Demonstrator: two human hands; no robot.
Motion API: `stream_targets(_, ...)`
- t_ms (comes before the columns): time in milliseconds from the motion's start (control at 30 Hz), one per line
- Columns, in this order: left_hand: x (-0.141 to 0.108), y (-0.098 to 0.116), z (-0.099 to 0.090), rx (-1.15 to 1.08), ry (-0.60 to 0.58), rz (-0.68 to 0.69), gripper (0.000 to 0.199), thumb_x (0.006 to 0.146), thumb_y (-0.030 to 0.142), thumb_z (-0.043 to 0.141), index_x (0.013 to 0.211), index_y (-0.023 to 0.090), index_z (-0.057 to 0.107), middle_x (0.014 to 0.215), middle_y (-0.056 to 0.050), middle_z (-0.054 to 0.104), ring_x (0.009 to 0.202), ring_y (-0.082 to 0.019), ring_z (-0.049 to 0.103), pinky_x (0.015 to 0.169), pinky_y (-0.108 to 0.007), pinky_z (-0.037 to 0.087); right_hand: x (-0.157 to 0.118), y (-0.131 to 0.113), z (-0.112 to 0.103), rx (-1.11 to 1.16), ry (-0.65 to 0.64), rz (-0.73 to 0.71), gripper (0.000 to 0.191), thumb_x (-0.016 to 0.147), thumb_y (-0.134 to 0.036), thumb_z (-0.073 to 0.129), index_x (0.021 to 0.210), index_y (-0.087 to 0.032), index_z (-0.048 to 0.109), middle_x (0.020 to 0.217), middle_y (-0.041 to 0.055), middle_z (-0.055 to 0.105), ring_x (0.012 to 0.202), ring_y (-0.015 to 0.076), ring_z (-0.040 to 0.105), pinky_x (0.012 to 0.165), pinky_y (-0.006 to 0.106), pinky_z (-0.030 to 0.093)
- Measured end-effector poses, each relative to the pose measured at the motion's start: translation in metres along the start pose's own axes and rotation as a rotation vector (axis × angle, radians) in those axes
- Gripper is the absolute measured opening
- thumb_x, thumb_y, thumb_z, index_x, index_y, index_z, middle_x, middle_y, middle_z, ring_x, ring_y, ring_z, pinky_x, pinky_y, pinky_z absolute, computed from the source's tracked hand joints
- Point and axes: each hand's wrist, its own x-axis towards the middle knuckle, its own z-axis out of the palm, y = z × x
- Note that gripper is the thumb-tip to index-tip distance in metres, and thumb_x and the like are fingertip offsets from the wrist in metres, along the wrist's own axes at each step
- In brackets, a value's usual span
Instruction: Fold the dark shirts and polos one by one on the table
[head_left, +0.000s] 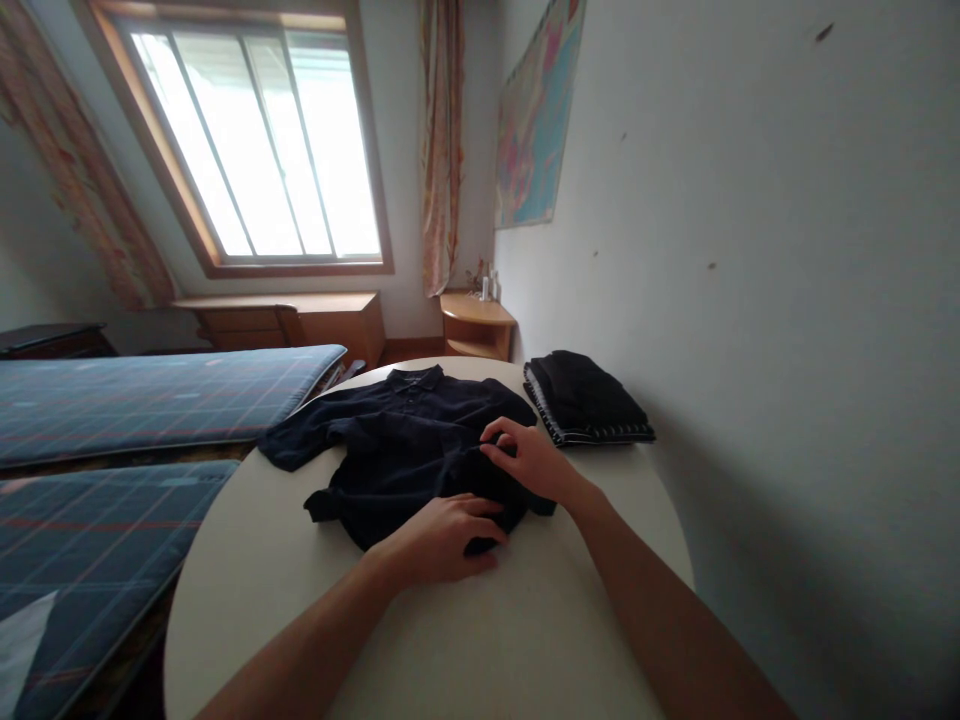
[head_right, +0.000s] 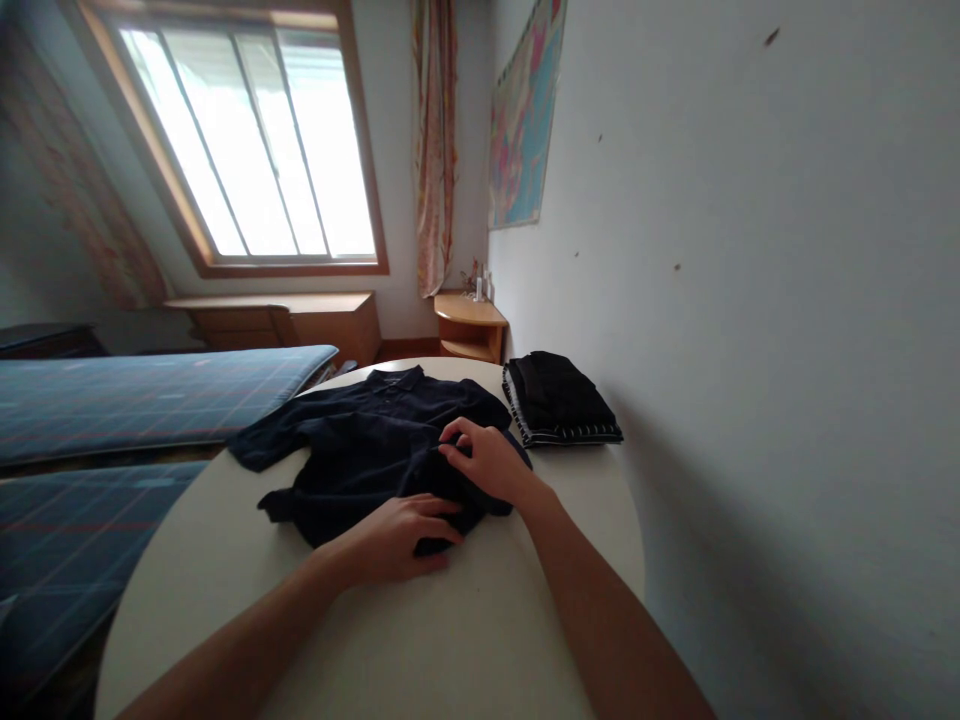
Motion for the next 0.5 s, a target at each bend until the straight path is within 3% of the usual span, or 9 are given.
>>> stream_targets(167,0.000,0.015,-0.001,0.072,-0.042,0.070,0.030,0.088,0.032,0.063,0.117,0.027,0.069,0.127,-0.004,0.067,0.109,-0.024,0.065,0.095,-0.035,0.050,0.004,0.004,0.002,0.168,0.079,0.014,0.030,0.091,-0.050,0.058,0.094,-0.021,0.068,0.074,-0.0021,0.067,0.064,0.0126,0.056,0.063,0.025,0.040)
stream_targets(333,0.003,0.036,0.008,0.076,-0.016,0.265,0.028,0.085,0.037,0.064,0.111,0.025,0.066,0.120,-0.002,0.070,0.102,-0.021,0.067,0.086,-0.031,0.053,0.005,0.003,0.006,0.283,0.081,0.046,0.035,0.089,-0.052,0.059,0.095,-0.019,0.067,0.072,-0.0014,0.066,0.065,0.0134,0.057,0.063,0.025,0.042)
stream_targets(400,0.004,0.039,0.009,0.095,0.036,0.315,0.018,0.089,0.033,0.059,0.102,0.023,0.066,0.103,-0.001,0.073,0.084,-0.016,0.069,0.074,-0.027,0.053,0.004,0.003,0.010,0.309,0.016,0.055,0.037,0.089,-0.053,0.059,0.098,-0.018,0.068,0.072,-0.0010,0.066,0.064,0.0131,0.057,0.061,0.025,0.041)
stream_targets(500,0.003,0.033,0.003,0.192,0.220,0.274,0.012,0.092,0.023,0.051,0.093,0.021,0.062,0.084,0.000,0.069,0.069,-0.012,0.064,0.062,-0.025,0.049,0.002,0.004,0.017,0.357,-0.124,0.029,0.041,0.089,-0.056,0.058,0.100,-0.017,0.069,0.080,0.0017,0.069,0.067,0.0138,0.059,0.061,0.025,0.042)
